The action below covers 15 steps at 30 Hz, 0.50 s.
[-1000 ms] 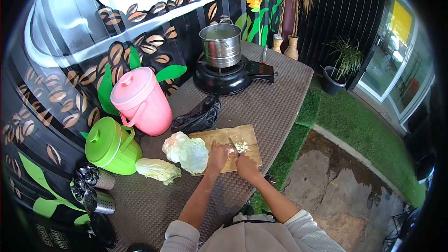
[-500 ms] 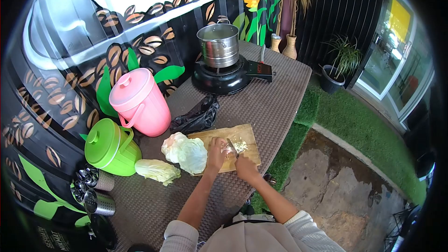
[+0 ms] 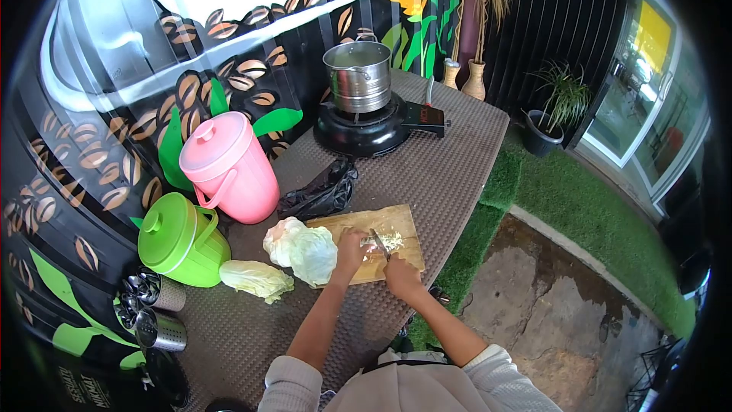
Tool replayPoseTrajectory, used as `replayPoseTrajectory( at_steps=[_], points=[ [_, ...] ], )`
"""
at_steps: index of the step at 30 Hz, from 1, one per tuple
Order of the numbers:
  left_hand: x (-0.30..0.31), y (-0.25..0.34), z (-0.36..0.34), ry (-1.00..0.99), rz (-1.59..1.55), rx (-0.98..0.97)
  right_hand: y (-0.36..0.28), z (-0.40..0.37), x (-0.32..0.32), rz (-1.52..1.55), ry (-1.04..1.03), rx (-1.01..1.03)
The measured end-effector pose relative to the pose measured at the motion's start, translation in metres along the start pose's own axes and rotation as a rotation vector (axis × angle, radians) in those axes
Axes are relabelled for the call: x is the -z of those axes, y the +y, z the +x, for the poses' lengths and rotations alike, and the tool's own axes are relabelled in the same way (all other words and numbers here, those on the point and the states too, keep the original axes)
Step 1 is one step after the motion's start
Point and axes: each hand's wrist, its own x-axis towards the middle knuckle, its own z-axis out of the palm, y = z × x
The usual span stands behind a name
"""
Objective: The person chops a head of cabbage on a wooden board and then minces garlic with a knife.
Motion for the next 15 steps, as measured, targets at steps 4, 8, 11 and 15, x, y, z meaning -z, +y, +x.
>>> replayPoseTrajectory(
  at_steps=[4,8,11,15],
  points=[
    [0.008,0.011,-0.003,-0.121,-0.033,-0.003,-0.005,-0.007,-0.006,0.061,-0.014,-0.046],
    [0.004,0.011,-0.008,-0.141,0.004,0.003,-0.014,-0.009,-0.017,0.121,-0.029,-0.23],
    [0.005,0.015,-0.012,-0.144,0.038,-0.048,-0.007,0.005,-0.012,0.156,0.029,-0.133],
    [0.003,0.019,-0.021,-0.121,0.239,-0.17,0.004,0.019,0.003,0.114,-0.011,-0.017]
  ],
)
